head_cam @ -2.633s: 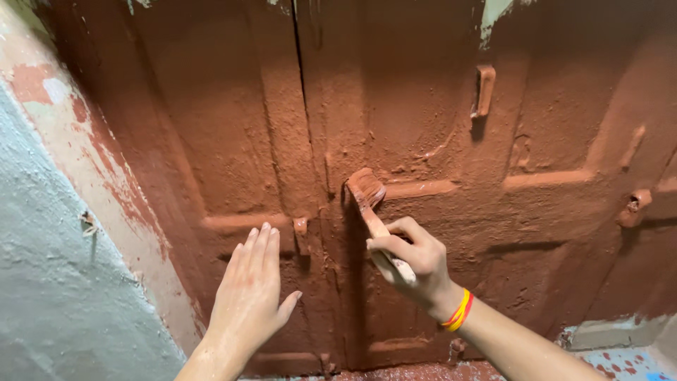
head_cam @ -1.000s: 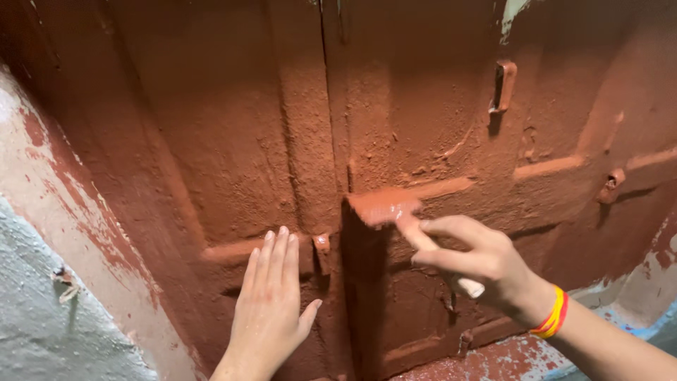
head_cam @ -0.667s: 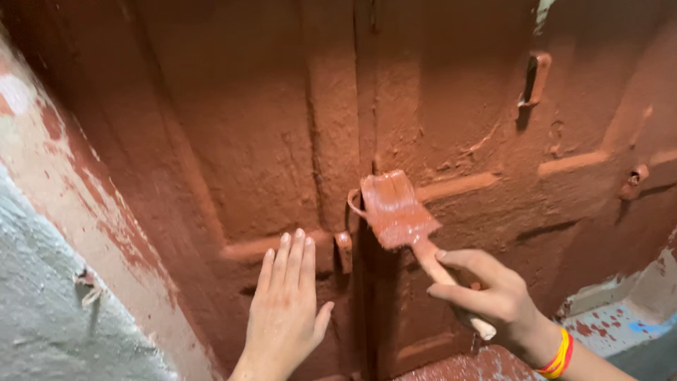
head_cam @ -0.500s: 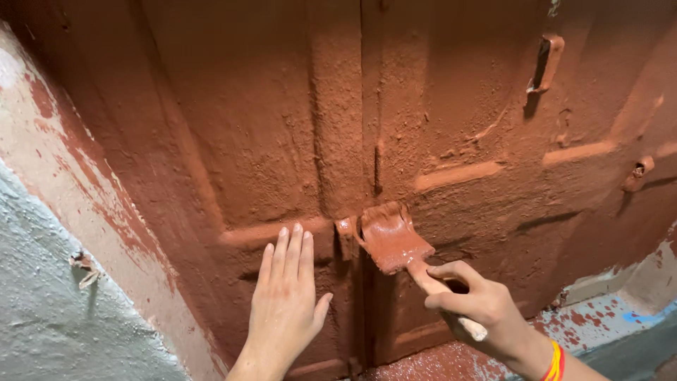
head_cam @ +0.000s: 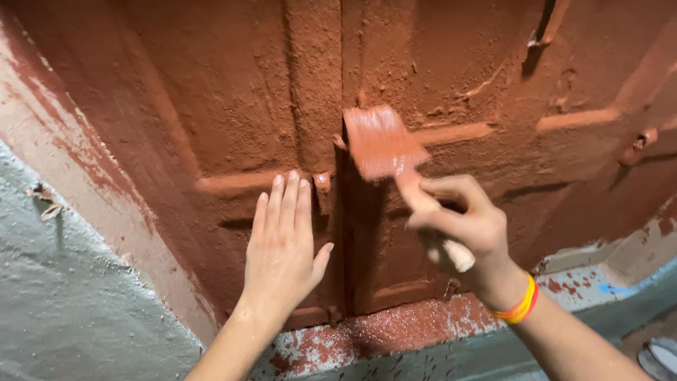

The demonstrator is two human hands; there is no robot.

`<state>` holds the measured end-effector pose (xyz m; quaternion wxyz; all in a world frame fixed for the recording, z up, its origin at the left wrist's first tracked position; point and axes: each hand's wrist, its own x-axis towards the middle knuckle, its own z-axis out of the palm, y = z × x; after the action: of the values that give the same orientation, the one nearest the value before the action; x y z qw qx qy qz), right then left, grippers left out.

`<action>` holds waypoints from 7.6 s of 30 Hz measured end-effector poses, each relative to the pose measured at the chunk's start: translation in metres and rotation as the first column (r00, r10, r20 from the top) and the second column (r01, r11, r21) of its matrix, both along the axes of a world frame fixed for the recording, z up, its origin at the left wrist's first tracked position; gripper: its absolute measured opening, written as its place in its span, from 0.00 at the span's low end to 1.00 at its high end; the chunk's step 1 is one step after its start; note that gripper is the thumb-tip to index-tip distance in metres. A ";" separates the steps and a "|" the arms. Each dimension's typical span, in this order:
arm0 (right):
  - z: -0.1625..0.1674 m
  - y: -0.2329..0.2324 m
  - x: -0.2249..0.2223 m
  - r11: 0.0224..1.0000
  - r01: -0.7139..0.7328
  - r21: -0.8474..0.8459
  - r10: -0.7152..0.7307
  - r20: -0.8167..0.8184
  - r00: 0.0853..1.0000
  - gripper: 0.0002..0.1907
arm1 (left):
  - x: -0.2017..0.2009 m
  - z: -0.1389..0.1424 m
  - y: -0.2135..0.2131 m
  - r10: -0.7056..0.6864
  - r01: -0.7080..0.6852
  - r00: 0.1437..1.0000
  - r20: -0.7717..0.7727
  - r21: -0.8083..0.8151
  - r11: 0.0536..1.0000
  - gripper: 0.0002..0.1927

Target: The person paints a pair of wooden doors with reddish-brown paint using a brush. They apply paint to the panels and edges, working methodically across the surface.

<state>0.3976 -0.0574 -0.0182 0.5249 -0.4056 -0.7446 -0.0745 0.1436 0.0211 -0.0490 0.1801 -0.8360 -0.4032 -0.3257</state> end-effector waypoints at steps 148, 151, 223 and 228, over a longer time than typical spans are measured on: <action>0.091 0.047 -0.128 0.896 0.005 0.444 -0.211 0.415 0.885 0.16 | -0.164 0.044 0.070 0.079 -0.049 0.990 -0.116 0.239 0.970 0.48; 0.092 0.045 -0.123 0.867 0.026 0.497 -0.261 0.410 0.874 0.18 | -0.163 0.044 0.070 0.083 -0.049 0.989 -0.124 0.251 0.967 0.49; 0.035 0.035 -0.093 0.959 -0.101 0.266 0.036 0.241 0.970 0.08 | -0.141 -0.022 0.047 -0.017 0.016 1.000 0.019 0.075 0.997 0.56; 0.034 0.014 -0.059 0.966 0.033 0.257 -0.098 0.246 0.964 0.11 | -0.119 -0.032 0.055 -0.037 0.037 0.999 0.012 0.031 0.999 0.57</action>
<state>0.3388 -0.0436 0.0157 0.4685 -0.3475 -0.7768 -0.2372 0.0246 0.0758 -0.0809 0.1843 -0.8384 -0.3839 -0.3402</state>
